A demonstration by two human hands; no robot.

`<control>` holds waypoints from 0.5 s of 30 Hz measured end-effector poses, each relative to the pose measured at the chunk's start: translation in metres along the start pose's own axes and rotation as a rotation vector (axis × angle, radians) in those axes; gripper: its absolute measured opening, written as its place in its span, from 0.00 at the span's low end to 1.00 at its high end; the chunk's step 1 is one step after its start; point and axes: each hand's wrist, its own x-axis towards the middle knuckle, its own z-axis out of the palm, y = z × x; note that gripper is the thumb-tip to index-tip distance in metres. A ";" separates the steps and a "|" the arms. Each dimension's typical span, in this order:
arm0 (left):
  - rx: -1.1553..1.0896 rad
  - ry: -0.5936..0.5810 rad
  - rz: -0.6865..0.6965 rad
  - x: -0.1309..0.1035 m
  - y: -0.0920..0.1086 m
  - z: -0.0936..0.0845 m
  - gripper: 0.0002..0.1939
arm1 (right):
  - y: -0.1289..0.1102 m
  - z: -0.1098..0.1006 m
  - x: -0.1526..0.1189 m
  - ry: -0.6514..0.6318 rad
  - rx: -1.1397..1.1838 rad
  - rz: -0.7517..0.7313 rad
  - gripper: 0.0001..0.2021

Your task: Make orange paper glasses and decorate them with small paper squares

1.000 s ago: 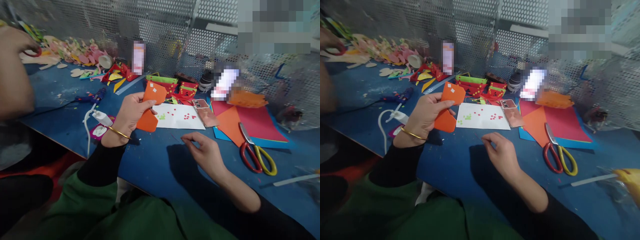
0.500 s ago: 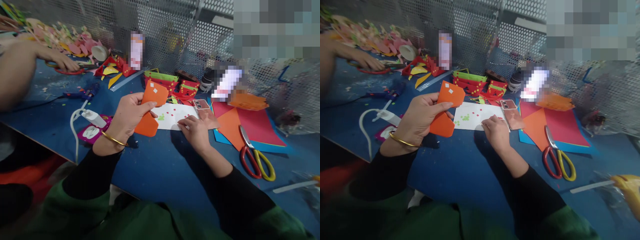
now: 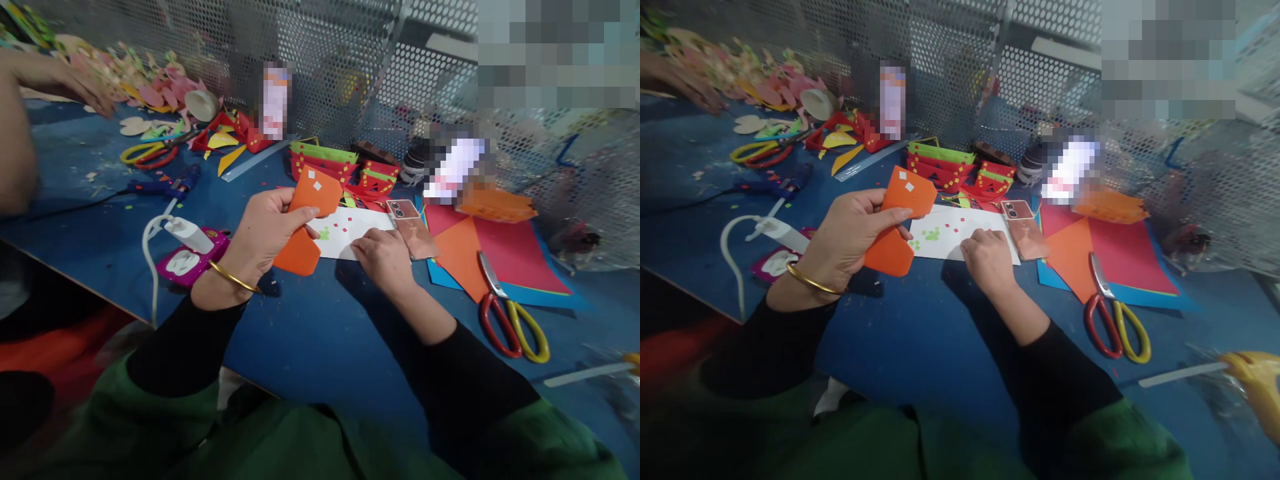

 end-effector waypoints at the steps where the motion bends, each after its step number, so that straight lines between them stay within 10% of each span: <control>1: 0.005 0.000 0.003 0.000 0.000 0.000 0.07 | -0.001 0.000 0.001 -0.005 -0.016 -0.009 0.17; 15: 0.031 -0.026 0.005 0.001 -0.003 0.000 0.08 | -0.007 0.005 0.001 0.065 0.126 0.101 0.14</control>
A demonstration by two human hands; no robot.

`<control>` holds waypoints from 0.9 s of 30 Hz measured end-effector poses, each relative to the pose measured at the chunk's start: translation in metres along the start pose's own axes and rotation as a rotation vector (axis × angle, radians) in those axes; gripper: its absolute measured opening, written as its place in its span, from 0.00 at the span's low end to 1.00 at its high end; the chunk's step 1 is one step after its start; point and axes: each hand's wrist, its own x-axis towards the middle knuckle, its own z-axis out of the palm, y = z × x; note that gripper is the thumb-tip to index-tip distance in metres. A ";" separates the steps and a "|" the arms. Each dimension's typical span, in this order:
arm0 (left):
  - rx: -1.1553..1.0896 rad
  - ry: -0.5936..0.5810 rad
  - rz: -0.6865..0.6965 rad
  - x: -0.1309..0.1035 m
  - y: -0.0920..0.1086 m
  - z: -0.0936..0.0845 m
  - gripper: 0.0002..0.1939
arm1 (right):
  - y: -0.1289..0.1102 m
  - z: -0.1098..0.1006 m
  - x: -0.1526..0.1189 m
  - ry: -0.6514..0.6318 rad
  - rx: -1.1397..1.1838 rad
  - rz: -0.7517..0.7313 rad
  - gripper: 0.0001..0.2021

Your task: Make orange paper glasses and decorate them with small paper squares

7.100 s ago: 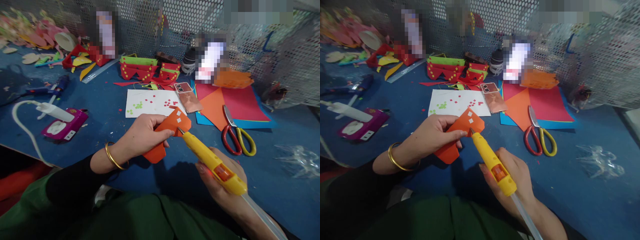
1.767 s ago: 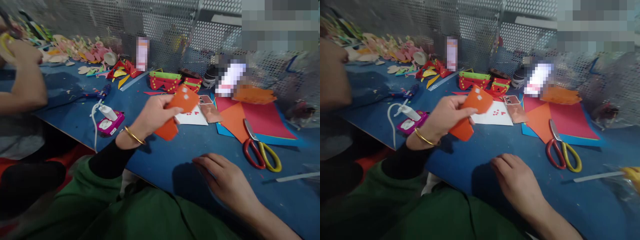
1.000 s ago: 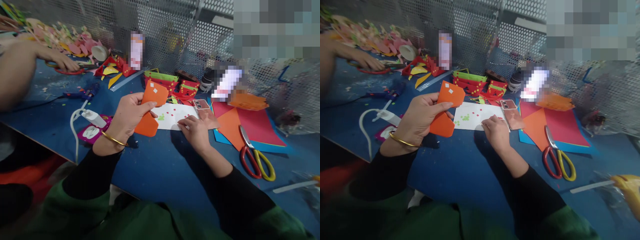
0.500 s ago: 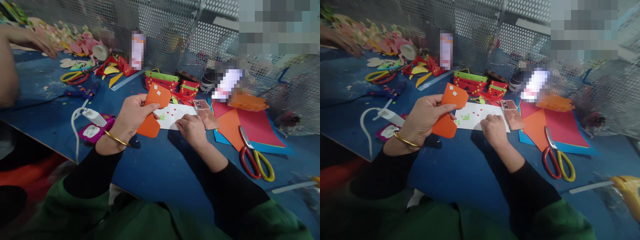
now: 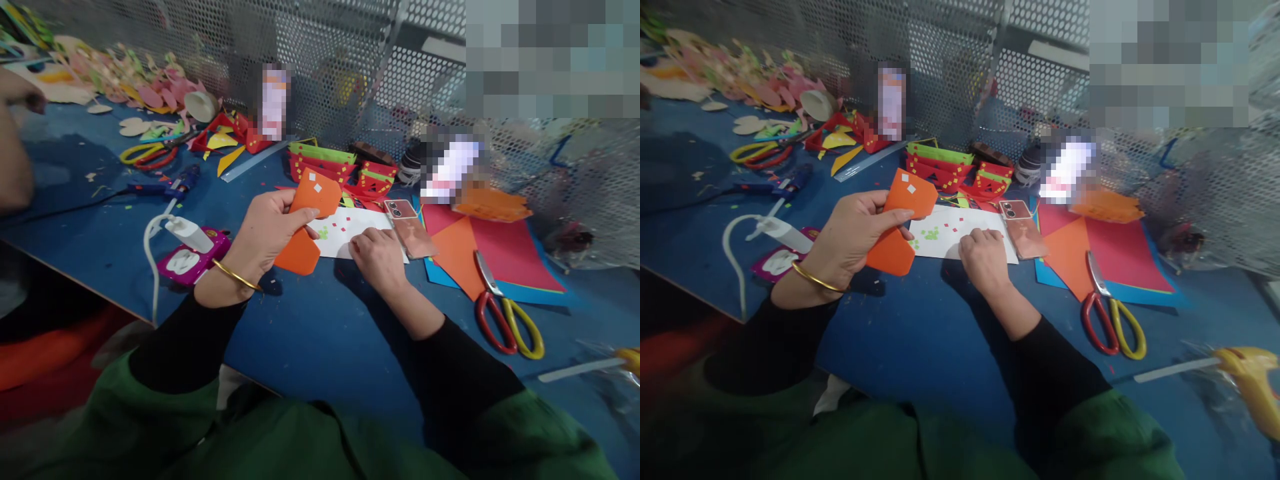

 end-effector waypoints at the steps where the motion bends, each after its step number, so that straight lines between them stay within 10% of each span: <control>1: 0.006 -0.001 0.002 0.000 -0.001 0.000 0.08 | 0.000 -0.001 0.000 0.024 0.044 0.028 0.13; 13: 0.042 -0.060 0.008 -0.005 -0.001 0.006 0.09 | -0.016 -0.038 -0.009 0.202 0.818 0.422 0.10; 27: 0.198 -0.411 -0.025 -0.041 0.000 0.055 0.06 | -0.029 -0.104 -0.097 0.151 1.178 0.704 0.10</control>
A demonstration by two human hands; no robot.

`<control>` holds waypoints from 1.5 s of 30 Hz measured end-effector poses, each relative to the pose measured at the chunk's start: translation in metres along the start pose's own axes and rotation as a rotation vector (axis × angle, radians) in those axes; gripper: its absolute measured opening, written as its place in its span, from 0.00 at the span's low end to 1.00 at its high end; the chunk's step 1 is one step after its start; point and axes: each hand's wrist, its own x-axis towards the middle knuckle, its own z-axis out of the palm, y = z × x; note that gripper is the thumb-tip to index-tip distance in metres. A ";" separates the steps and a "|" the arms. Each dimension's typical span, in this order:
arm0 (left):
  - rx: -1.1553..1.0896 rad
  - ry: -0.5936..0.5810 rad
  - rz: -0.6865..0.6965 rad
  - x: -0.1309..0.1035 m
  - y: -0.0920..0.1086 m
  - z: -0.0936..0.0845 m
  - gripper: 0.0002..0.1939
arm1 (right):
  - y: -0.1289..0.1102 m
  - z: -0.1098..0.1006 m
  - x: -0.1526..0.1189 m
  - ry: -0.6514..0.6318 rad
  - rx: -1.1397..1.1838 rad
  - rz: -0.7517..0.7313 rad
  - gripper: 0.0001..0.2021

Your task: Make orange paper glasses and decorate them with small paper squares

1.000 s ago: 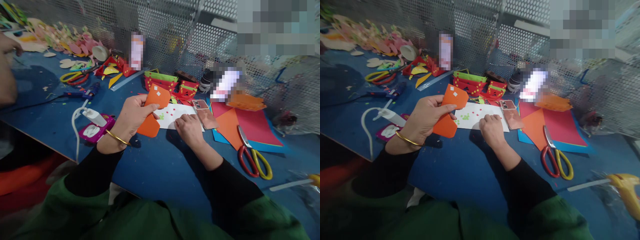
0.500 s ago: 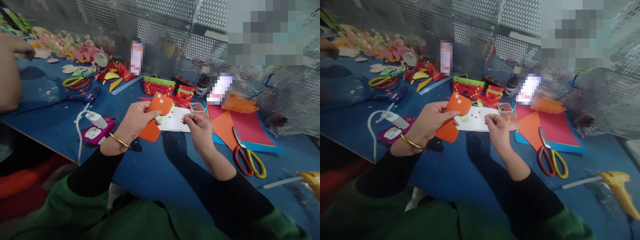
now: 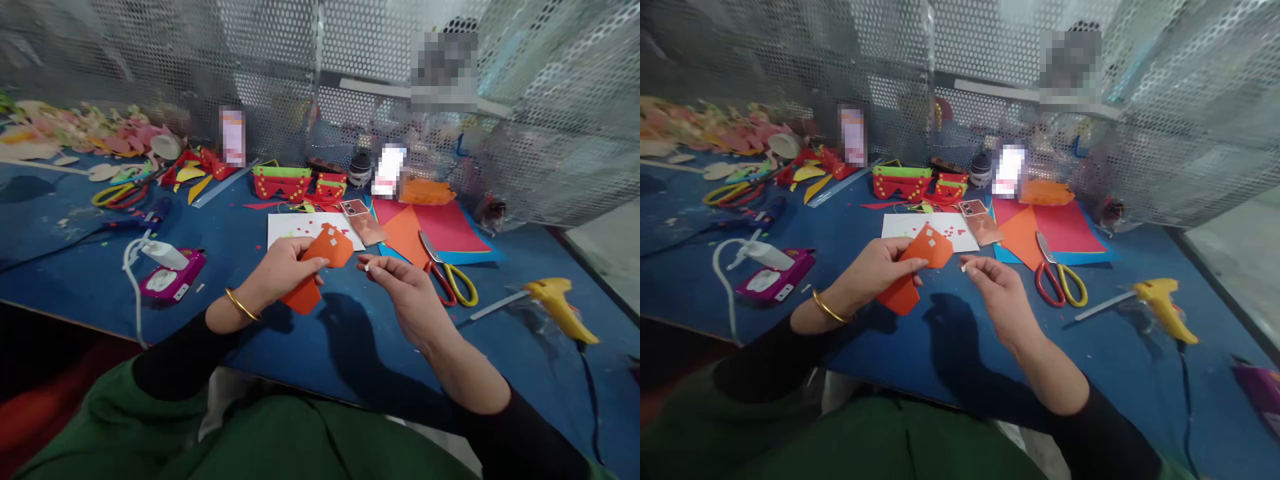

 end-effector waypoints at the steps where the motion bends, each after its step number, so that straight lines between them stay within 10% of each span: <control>1: -0.001 -0.022 0.003 -0.001 0.001 0.007 0.06 | 0.000 -0.005 -0.005 -0.009 0.024 0.012 0.10; 15: -0.008 -0.237 -0.018 0.006 -0.002 0.064 0.06 | 0.008 -0.034 -0.029 0.137 0.000 -0.047 0.08; 23: -0.068 -0.189 -0.003 0.002 -0.008 0.059 0.32 | 0.014 -0.031 -0.025 0.242 0.061 -0.028 0.08; 34: 0.010 -0.176 0.091 -0.001 -0.009 0.059 0.05 | 0.020 -0.031 -0.025 0.260 0.024 -0.023 0.07; 45: -0.016 -0.084 -0.006 0.000 -0.010 0.066 0.05 | 0.014 -0.019 -0.037 0.289 -0.448 -0.308 0.06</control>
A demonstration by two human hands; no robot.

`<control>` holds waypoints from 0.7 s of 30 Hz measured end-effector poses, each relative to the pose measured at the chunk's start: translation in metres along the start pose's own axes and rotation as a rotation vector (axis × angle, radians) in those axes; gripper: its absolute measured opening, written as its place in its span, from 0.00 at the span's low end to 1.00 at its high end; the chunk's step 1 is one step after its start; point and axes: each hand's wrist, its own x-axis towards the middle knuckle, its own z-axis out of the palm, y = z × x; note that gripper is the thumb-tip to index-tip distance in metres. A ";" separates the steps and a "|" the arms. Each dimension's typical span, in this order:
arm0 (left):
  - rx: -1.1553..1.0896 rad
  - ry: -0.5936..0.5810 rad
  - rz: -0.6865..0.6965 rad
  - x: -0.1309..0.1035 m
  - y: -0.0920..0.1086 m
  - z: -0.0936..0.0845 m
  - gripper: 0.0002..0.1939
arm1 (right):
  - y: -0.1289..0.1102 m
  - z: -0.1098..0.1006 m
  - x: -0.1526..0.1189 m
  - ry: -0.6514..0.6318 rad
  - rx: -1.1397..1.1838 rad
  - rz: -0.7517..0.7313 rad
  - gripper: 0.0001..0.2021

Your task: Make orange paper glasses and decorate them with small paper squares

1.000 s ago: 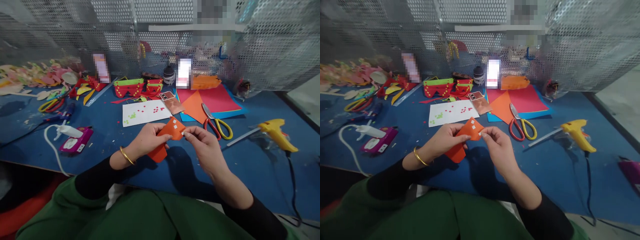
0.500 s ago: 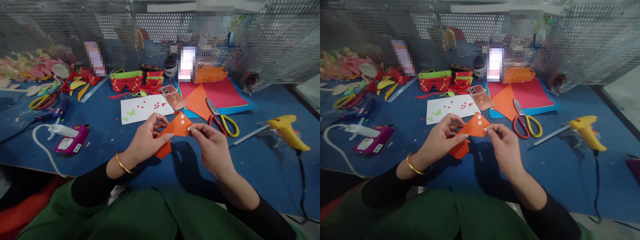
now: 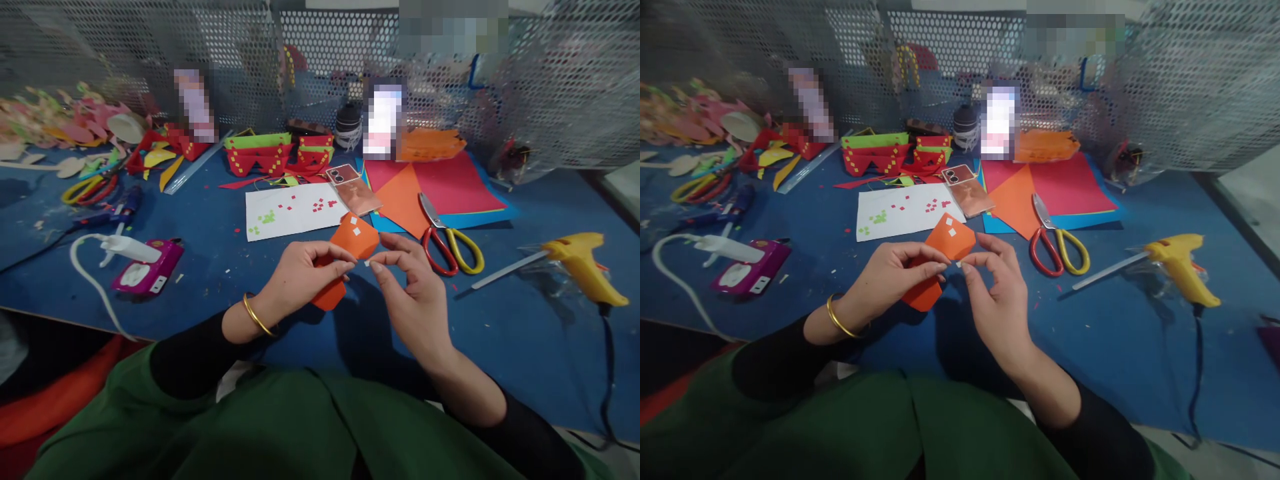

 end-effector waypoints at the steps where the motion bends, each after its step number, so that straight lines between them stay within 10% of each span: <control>1: -0.004 0.009 0.009 0.000 0.000 0.000 0.05 | -0.001 0.002 -0.002 -0.007 0.000 -0.006 0.06; 21: 0.070 -0.005 0.074 -0.003 -0.002 0.002 0.08 | -0.002 0.010 -0.008 0.033 0.026 -0.035 0.04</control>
